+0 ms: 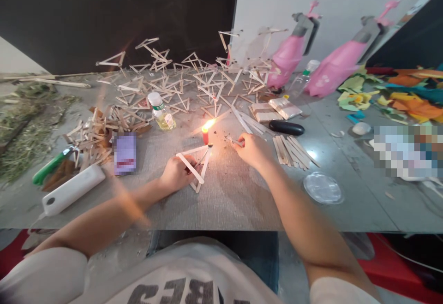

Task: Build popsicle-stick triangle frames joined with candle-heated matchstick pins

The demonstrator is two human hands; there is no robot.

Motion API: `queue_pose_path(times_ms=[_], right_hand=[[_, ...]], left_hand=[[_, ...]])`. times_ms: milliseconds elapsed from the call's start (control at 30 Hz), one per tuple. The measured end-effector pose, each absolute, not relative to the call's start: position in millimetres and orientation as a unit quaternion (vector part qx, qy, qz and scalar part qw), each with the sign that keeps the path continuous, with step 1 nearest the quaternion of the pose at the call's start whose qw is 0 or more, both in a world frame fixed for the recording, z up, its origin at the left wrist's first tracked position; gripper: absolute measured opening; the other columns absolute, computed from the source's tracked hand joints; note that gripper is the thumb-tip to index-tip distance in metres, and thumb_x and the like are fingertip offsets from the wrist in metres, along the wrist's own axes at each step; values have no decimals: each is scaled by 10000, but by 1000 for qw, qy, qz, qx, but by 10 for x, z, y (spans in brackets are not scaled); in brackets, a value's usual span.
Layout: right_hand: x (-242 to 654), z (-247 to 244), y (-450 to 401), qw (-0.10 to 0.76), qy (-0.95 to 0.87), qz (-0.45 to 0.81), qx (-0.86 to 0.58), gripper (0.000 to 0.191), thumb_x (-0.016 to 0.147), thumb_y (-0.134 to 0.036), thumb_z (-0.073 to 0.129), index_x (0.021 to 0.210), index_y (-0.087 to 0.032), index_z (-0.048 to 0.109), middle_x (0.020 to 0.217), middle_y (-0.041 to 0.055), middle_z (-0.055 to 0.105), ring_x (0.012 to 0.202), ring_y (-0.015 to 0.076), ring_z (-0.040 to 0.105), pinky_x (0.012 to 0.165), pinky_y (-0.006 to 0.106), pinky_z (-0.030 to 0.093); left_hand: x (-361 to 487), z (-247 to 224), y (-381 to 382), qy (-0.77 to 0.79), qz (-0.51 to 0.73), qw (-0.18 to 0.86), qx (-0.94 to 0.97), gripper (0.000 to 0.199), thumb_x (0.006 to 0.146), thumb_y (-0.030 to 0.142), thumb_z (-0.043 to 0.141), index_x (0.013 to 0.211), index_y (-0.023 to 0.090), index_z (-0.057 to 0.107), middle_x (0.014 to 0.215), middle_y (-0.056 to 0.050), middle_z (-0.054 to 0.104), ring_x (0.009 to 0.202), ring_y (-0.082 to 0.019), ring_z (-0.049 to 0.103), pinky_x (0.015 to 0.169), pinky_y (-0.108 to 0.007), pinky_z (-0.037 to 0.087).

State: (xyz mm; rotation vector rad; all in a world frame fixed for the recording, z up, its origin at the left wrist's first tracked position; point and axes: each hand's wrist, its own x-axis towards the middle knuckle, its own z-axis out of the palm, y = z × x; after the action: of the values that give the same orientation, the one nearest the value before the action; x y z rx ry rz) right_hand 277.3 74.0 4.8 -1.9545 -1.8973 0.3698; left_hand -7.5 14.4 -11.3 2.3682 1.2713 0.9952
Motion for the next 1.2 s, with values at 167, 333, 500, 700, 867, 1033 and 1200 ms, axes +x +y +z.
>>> queue_pose_path(times_ms=[167, 333, 500, 700, 867, 1033, 1200], right_hand=[[2783, -43, 778, 156, -673, 84, -718, 155, 839, -304, 726, 957, -205, 743, 930, 94, 735, 737, 216, 620, 659, 329, 392], [2777, -42, 778, 159, -685, 72, -708, 55, 850, -224, 674, 827, -201, 718, 934, 92, 712, 761, 218, 612, 683, 332, 387], [2747, 44, 766, 231, -688, 65, -685, 100, 892, -216, 608, 872, -188, 702, 1030, 134, 725, 915, 270, 639, 736, 343, 402], [2637, 95, 671, 328, -685, 107, -642, 220, 981, -332, 501, 993, -202, 678, 762, 70, 711, 661, 219, 604, 618, 310, 362], [2440, 80, 545, 396, -695, 151, -581, 271, 1002, -392, 452, 975, -210, 652, 704, 29, 661, 578, 178, 548, 575, 294, 374], [2293, 54, 457, 443, -686, 199, -542, 255, 998, -386, 462, 996, -207, 643, 740, 18, 662, 594, 164, 570, 572, 279, 425], [2258, 15, 480, 474, -659, 227, -538, 275, 992, -411, 485, 1001, -200, 661, 732, 22, 672, 643, 175, 622, 611, 285, 478]], left_hand=[[-73, -88, 136, 445, 343, 137, 816, 370, 913, 358, 626, 592, 191, 552, 521, 9, 566, 462, -102, 466, 479, -244, 312], [-65, -74, 128, 455, 338, 138, 812, 401, 921, 366, 620, 573, 189, 527, 506, 15, 547, 449, -93, 437, 475, -240, 293], [-70, -95, 132, 458, 332, 139, 813, 367, 899, 354, 637, 586, 186, 547, 513, 18, 551, 457, -93, 442, 487, -237, 297], [-67, -99, 121, 464, 336, 131, 809, 369, 896, 344, 645, 577, 185, 548, 518, 17, 558, 473, -98, 457, 507, -238, 305], [-76, -111, 119, 462, 335, 132, 811, 319, 869, 293, 669, 587, 183, 568, 523, 24, 570, 471, -94, 466, 507, -228, 314], [-85, -133, 120, 458, 336, 131, 813, 302, 866, 242, 659, 587, 184, 559, 516, 29, 560, 454, -87, 437, 496, -229, 283], [-72, -157, 118, 454, 346, 131, 811, 327, 886, 262, 645, 585, 187, 540, 512, 26, 554, 447, -90, 436, 486, -234, 273]])
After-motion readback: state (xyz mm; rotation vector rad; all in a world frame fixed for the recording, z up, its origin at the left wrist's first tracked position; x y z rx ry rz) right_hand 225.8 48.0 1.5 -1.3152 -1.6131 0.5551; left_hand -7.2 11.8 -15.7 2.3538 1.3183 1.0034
